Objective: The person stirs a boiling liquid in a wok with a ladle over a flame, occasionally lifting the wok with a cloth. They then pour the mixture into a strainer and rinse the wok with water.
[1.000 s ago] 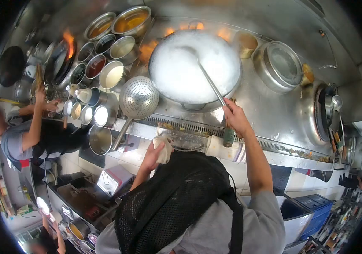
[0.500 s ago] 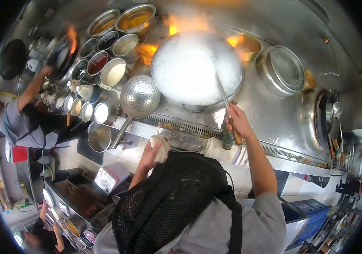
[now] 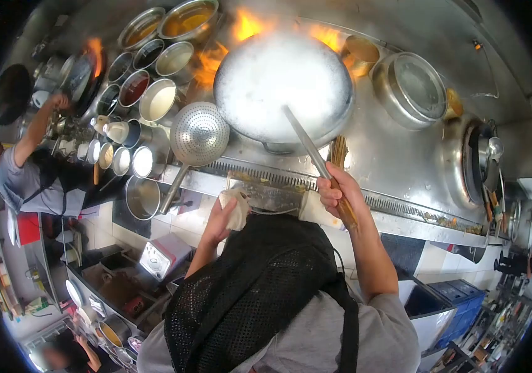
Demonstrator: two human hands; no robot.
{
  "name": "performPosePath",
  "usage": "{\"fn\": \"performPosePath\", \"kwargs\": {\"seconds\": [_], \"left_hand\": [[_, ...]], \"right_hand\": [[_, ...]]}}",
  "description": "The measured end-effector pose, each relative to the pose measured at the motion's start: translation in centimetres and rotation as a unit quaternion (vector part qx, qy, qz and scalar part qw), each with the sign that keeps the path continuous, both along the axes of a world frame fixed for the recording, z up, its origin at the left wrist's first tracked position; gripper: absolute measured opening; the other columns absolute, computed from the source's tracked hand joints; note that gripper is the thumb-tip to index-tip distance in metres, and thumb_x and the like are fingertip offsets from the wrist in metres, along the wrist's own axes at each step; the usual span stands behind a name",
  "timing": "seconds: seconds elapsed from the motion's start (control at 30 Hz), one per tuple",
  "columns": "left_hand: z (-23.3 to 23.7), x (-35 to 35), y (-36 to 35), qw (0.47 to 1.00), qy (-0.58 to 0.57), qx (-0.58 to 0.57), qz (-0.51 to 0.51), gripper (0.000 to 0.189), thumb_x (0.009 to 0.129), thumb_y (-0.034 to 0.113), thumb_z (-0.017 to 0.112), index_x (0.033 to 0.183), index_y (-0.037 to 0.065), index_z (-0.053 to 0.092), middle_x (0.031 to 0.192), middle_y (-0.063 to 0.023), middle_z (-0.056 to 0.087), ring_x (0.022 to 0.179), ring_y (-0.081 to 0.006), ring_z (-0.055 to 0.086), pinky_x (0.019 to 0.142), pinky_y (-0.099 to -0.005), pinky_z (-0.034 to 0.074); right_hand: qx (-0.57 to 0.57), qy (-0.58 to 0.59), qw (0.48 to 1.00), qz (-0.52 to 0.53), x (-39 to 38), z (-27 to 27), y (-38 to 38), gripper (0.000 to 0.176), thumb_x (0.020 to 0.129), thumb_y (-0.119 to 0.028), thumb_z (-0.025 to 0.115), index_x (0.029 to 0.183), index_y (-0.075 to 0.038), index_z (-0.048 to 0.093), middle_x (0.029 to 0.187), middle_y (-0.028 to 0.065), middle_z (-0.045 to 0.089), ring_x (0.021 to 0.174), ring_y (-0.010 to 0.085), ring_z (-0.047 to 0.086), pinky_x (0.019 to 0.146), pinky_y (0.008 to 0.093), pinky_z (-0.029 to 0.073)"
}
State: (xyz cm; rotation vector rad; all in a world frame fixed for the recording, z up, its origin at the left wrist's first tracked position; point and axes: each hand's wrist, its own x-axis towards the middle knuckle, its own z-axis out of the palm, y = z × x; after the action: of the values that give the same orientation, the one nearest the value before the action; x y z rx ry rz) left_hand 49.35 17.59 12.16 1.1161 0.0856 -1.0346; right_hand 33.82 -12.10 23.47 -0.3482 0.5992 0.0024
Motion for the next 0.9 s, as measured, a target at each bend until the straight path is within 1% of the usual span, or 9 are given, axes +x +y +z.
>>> {"fn": "performPosePath", "kwargs": {"seconds": [0.17, 0.23, 0.37, 0.43, 0.47, 0.53, 0.77, 0.87, 0.9], "left_hand": [[-0.1, -0.3, 0.6, 1.000, 0.010, 0.008, 0.010, 0.036, 0.097, 0.017, 0.056, 0.129, 0.003, 0.044, 0.109, -0.0130, 0.062, 0.090, -0.0233, 0.066, 0.076, -0.0341, 0.056], [-0.2, -0.3, 0.7, 1.000, 0.008, 0.004, -0.002, 0.036, 0.097, 0.017, 0.055, 0.129, 0.003, 0.044, 0.109, -0.0124, 0.062, 0.089, -0.0236, 0.066, 0.075, -0.0344, 0.056], [-0.1, -0.3, 0.5, 1.000, 0.007, -0.006, -0.010, 0.035, 0.098, 0.017, 0.055, 0.128, 0.003, 0.045, 0.109, -0.0121, 0.062, 0.088, -0.0234, 0.066, 0.075, -0.0345, 0.056], [0.2, -0.4, 0.2, 1.000, 0.005, 0.000, -0.003, 0.036, 0.098, 0.018, 0.055, 0.128, 0.003, 0.044, 0.109, -0.0119, 0.063, 0.087, -0.0234, 0.066, 0.074, -0.0343, 0.056], [0.3, -0.4, 0.0, 1.000, 0.006, -0.001, -0.005, 0.036, 0.098, 0.018, 0.055, 0.128, 0.003, 0.044, 0.109, -0.0119, 0.063, 0.087, -0.0234, 0.066, 0.074, -0.0343, 0.056], [0.5, -0.2, -0.1, 0.999, 0.002, -0.013, -0.029, 0.037, 0.097, 0.019, 0.055, 0.128, 0.003, 0.044, 0.109, -0.0126, 0.063, 0.087, -0.0234, 0.066, 0.074, -0.0342, 0.056], [0.5, -0.2, -0.6, 0.999, -0.005, 0.001, -0.053, 0.038, 0.097, 0.021, 0.056, 0.129, 0.003, 0.043, 0.110, -0.0140, 0.063, 0.086, -0.0239, 0.066, 0.072, -0.0338, 0.055], [0.5, -0.3, -0.8, 0.998, -0.011, -0.001, -0.066, 0.038, 0.098, 0.022, 0.054, 0.129, 0.003, 0.042, 0.109, -0.0144, 0.063, 0.085, -0.0247, 0.066, 0.071, -0.0340, 0.055], [0.6, -0.3, -0.9, 0.998, -0.004, -0.010, -0.066, 0.038, 0.099, 0.023, 0.052, 0.129, 0.003, 0.042, 0.109, -0.0148, 0.063, 0.085, -0.0253, 0.066, 0.071, -0.0345, 0.055]], "right_hand": [[-0.069, 0.021, 0.997, -0.011, -0.4, 2.0, 0.7, 0.028, 0.103, -0.029, 0.040, 0.119, -0.007, 0.049, 0.067, -0.0005, 0.046, 0.039, 0.0007, 0.038, 0.031, 0.0164, 0.032], [-0.116, 0.023, 0.993, -0.016, -0.6, 2.8, 1.0, 0.028, 0.103, -0.028, 0.041, 0.121, -0.007, 0.048, 0.067, 0.0002, 0.046, 0.039, 0.0020, 0.038, 0.030, 0.0174, 0.033], [-0.133, 0.008, 0.991, -0.013, -1.4, 3.1, 0.7, 0.031, 0.101, -0.030, 0.045, 0.124, -0.009, 0.049, 0.067, 0.0016, 0.049, 0.041, 0.0047, 0.038, 0.034, 0.0208, 0.032], [-0.170, 0.011, 0.985, -0.025, -1.7, 3.2, 0.9, 0.035, 0.101, -0.028, 0.046, 0.131, -0.008, 0.047, 0.067, 0.0031, 0.050, 0.040, 0.0064, 0.039, 0.034, 0.0219, 0.032], [-0.171, 0.012, 0.985, -0.027, -1.8, 3.2, 1.0, 0.035, 0.101, -0.028, 0.046, 0.131, -0.008, 0.047, 0.067, 0.0031, 0.050, 0.040, 0.0064, 0.039, 0.034, 0.0219, 0.032], [-0.199, 0.011, 0.979, -0.034, -2.0, 3.2, 1.2, 0.040, 0.101, -0.027, 0.047, 0.136, -0.008, 0.044, 0.067, 0.0041, 0.050, 0.040, 0.0078, 0.040, 0.034, 0.0230, 0.033], [-0.250, 0.057, 0.965, -0.057, -2.8, 3.2, 1.3, 0.040, 0.101, -0.028, 0.047, 0.136, -0.008, 0.045, 0.067, 0.0048, 0.050, 0.040, 0.0088, 0.042, 0.034, 0.0238, 0.036], [-0.261, 0.060, 0.962, -0.054, -3.0, 3.1, 1.1, 0.041, 0.101, -0.029, 0.048, 0.137, -0.009, 0.044, 0.067, 0.0050, 0.050, 0.040, 0.0091, 0.042, 0.035, 0.0244, 0.038], [-0.285, 0.079, 0.954, -0.049, -2.9, 3.1, 1.2, 0.042, 0.101, -0.029, 0.048, 0.137, -0.009, 0.044, 0.067, 0.0049, 0.051, 0.040, 0.0093, 0.043, 0.035, 0.0246, 0.038]]}}
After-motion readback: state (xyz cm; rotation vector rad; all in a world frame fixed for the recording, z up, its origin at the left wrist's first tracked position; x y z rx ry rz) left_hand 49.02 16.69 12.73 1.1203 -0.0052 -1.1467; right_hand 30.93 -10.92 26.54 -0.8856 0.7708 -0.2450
